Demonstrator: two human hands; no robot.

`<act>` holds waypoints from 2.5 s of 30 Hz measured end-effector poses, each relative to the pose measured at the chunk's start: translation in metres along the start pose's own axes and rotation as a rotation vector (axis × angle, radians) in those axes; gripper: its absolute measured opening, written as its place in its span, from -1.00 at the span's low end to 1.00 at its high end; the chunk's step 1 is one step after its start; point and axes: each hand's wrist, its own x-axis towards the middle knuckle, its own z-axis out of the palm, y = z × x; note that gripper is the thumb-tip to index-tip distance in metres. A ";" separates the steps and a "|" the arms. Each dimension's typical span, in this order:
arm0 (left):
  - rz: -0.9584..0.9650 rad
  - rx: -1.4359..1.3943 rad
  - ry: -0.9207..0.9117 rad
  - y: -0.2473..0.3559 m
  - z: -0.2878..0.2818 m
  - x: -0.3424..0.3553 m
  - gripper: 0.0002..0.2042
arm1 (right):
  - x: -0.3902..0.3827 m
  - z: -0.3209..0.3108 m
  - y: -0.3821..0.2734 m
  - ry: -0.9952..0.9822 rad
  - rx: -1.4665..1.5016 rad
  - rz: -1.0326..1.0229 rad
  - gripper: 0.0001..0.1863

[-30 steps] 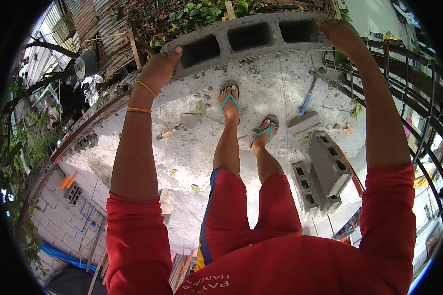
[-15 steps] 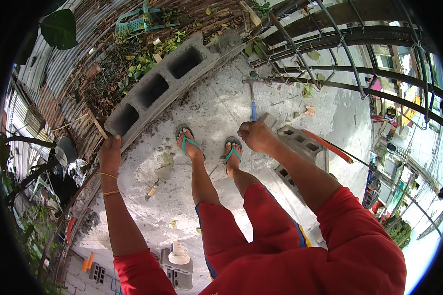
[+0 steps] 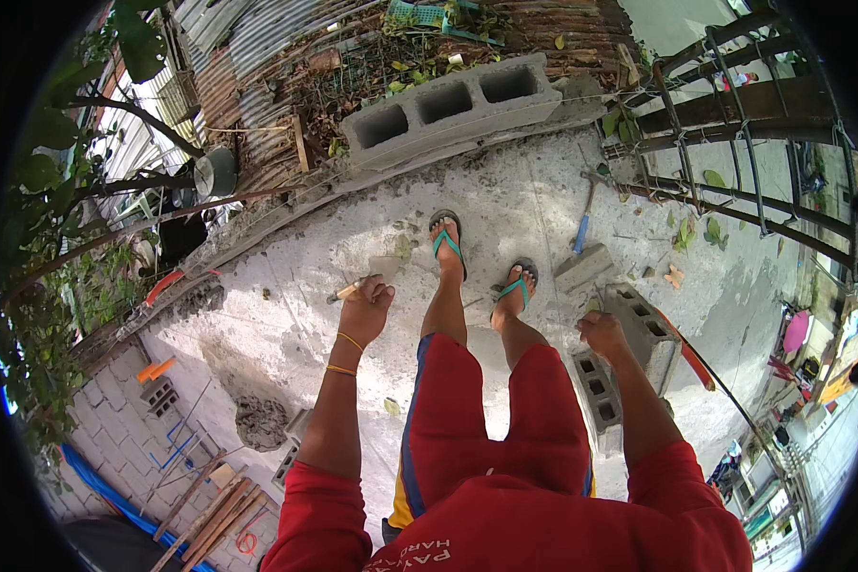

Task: The person scoops wet cement with a trowel and spreads it along a low wall, then places concrete blocks one by one on top of the mortar. The person repeats this process, adding more blocks to extend the wall.

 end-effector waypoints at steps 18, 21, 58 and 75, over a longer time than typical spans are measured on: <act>-0.433 -0.415 -0.114 -0.289 0.027 -0.270 -0.66 | -0.171 0.175 0.179 -0.013 0.020 0.056 -0.69; -0.495 -0.367 -0.175 -0.328 0.001 -0.290 -0.67 | -0.234 0.253 0.244 0.054 0.318 0.357 -0.71; 0.126 0.938 -0.299 -0.156 0.155 -0.478 -0.66 | -0.155 0.173 0.646 -0.132 2.087 0.251 -0.36; -0.047 0.473 -0.211 -0.257 0.096 -0.421 -0.61 | -0.153 0.273 0.409 0.093 1.973 0.096 -0.51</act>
